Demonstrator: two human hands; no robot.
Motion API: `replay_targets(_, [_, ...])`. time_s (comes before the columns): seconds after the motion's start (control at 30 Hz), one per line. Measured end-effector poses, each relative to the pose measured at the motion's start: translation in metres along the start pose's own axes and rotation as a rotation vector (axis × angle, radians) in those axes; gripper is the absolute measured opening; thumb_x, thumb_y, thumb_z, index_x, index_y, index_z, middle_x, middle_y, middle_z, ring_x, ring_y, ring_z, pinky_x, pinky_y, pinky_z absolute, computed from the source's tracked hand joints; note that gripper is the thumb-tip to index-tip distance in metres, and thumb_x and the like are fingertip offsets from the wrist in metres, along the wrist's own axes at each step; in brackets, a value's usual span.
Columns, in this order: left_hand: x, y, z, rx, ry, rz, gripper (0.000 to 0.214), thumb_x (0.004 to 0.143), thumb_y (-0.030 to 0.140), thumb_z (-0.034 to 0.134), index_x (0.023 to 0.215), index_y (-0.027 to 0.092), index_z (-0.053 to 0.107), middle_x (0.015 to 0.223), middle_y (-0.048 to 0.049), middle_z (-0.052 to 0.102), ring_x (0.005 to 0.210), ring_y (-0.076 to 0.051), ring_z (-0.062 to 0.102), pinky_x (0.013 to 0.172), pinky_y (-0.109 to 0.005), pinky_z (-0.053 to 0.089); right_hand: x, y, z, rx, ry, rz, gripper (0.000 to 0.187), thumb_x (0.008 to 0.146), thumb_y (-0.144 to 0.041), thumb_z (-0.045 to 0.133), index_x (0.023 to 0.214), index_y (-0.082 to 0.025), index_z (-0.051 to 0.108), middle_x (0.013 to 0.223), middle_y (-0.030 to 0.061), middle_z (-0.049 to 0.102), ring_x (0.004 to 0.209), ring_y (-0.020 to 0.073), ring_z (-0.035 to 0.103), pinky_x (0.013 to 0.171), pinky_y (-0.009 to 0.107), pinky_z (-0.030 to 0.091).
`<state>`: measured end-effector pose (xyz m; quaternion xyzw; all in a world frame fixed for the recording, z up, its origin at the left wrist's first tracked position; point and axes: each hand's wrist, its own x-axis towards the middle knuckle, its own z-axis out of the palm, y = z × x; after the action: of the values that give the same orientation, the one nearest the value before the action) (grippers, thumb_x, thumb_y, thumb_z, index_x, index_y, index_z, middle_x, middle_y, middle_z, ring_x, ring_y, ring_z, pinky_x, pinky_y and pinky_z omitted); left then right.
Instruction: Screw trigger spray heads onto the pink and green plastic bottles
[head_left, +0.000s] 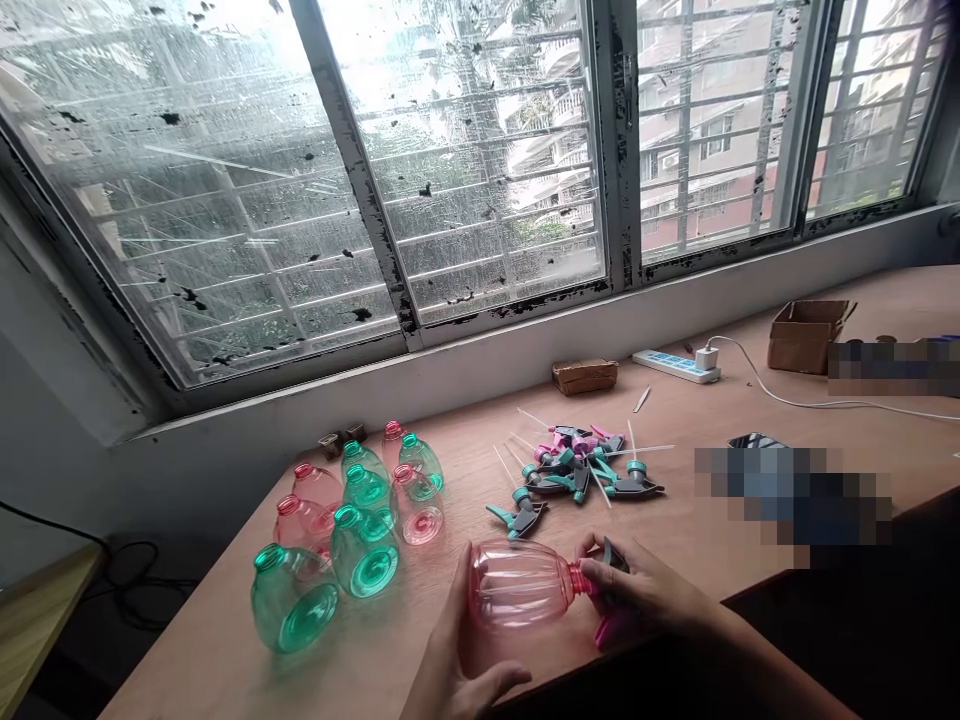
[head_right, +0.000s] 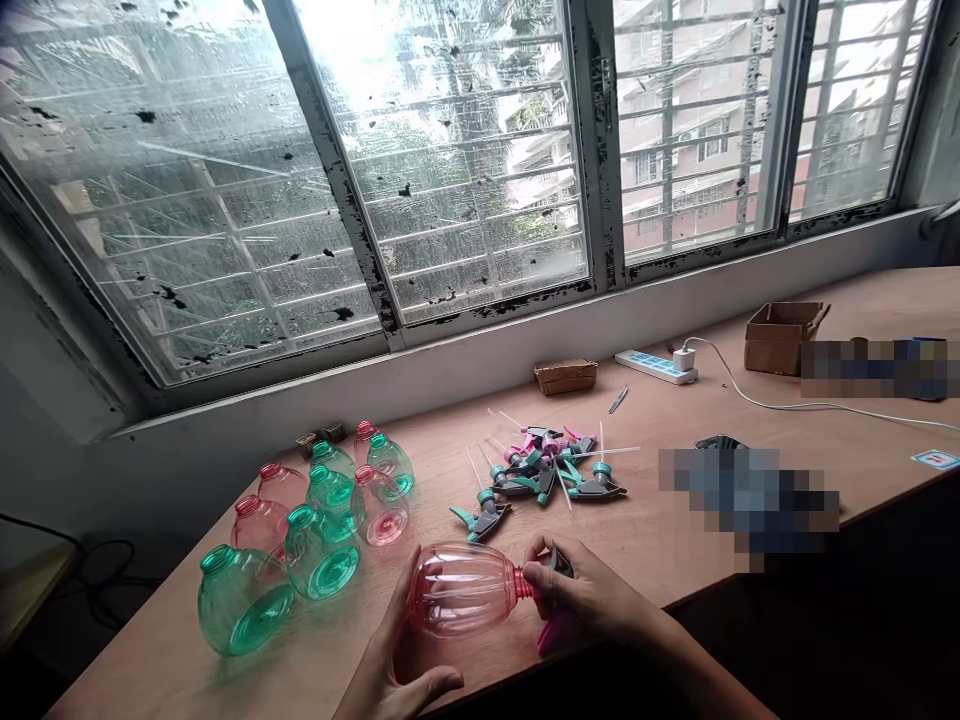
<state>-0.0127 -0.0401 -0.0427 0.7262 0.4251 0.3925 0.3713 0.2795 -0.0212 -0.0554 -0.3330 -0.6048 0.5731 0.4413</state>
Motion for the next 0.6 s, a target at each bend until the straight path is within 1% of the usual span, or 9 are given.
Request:
replay_targets(0.03, [-0.0003,0.0014,-0.0002,-0.012,0.003,-0.01,0.1,0.075,0.03,0.086,0.156,0.032,0.027,0.163,-0.0046,0.029,0.151,-0.033,0.02,0.125,-0.048,0.016,-0.0004,-0.0004,0.0,0.0,0.001,0.003,0.039,0.092,-0.054,0.063,0.095,-0.017,0.055,0.07,-0.0011,0.062,0.065,0.0162,0.059,0.062,0.027,0.042])
replay_targets(0.07, [-0.0006,0.0026,-0.0004,-0.05,0.001,-0.015,0.093,0.079,0.035,0.083,0.155,0.033,0.029,0.162,-0.0046,0.031,0.15,-0.033,0.024,0.124,-0.048,0.019,-0.0006,-0.0004,-0.0001,0.0,0.001,0.006,0.039,0.092,-0.055,0.063,0.095,-0.017,0.055,0.07,-0.0011,0.062,0.065,0.0163,0.058,0.062,0.027,0.042])
replay_targets(0.13, [-0.0009,0.004,-0.0001,-0.156,0.002,-0.01,0.076,0.089,0.044,0.071,0.154,0.034,0.033,0.16,-0.0054,0.037,0.147,-0.032,0.031,0.122,-0.047,0.028,-0.0002,0.0002,-0.0003,0.001,0.003,0.01,0.039,0.091,-0.055,0.064,0.095,-0.017,0.055,0.07,-0.001,0.062,0.065,0.0165,0.058,0.062,0.027,0.042])
replay_targets(0.17, [-0.001,0.0042,0.0002,-0.21,0.007,-0.011,0.071,0.092,0.047,0.067,0.153,0.035,0.034,0.159,-0.0061,0.038,0.146,-0.032,0.034,0.12,-0.046,0.032,0.0003,0.0006,-0.0004,0.006,0.009,0.01,0.039,0.091,-0.055,0.064,0.095,-0.017,0.056,0.07,-0.001,0.062,0.065,0.0165,0.058,0.062,0.027,0.043])
replay_targets(0.2, [-0.001,0.0042,0.0007,-0.256,0.011,-0.017,0.07,0.092,0.047,0.067,0.153,0.035,0.034,0.159,-0.0067,0.039,0.145,-0.033,0.036,0.118,-0.046,0.036,0.0008,0.0009,-0.0005,0.014,0.017,0.01,0.04,0.09,-0.056,0.065,0.094,-0.017,0.056,0.07,-0.0012,0.061,0.064,0.0165,0.058,0.062,0.027,0.043])
replay_targets(0.27, [-0.0011,0.0037,0.0016,-0.299,0.014,-0.03,0.079,0.086,0.046,0.076,0.153,0.038,0.034,0.159,-0.0069,0.038,0.144,-0.035,0.037,0.116,-0.046,0.04,0.0018,0.0013,-0.0004,0.033,0.028,0.007,0.04,0.09,-0.056,0.065,0.094,-0.017,0.055,0.071,-0.0015,0.06,0.064,0.0161,0.058,0.062,0.027,0.043])
replay_targets(0.37, [-0.0014,0.0026,0.0018,-0.233,0.013,-0.013,0.086,0.079,0.039,0.084,0.151,0.039,0.037,0.163,-0.0044,0.03,0.147,-0.037,0.031,0.118,-0.048,0.036,0.0024,0.0015,-0.0002,0.04,0.023,-0.004,0.039,0.09,-0.054,0.065,0.094,-0.017,0.055,0.071,-0.0013,0.061,0.064,0.0159,0.059,0.062,0.027,0.043])
replay_targets(0.47, [-0.0016,0.0004,0.0021,-0.156,0.029,0.015,0.08,0.082,0.037,0.081,0.15,0.039,0.039,0.164,-0.0023,0.027,0.149,-0.036,0.026,0.121,-0.048,0.031,0.0023,0.0019,-0.0001,0.042,0.007,-0.014,0.038,0.091,-0.053,0.065,0.094,-0.017,0.055,0.07,-0.0011,0.062,0.063,0.0157,0.058,0.062,0.026,0.043])
replay_targets(0.6, [-0.0011,-0.0031,0.0037,-0.207,0.005,0.001,0.08,0.088,0.042,0.074,0.154,0.038,0.03,0.162,-0.0069,0.033,0.143,-0.035,0.039,0.119,-0.048,0.034,0.0016,0.0016,0.0,0.034,-0.006,-0.006,0.04,0.09,-0.055,0.065,0.094,-0.017,0.055,0.067,-0.0011,0.063,0.062,0.016,0.059,0.061,0.026,0.041])
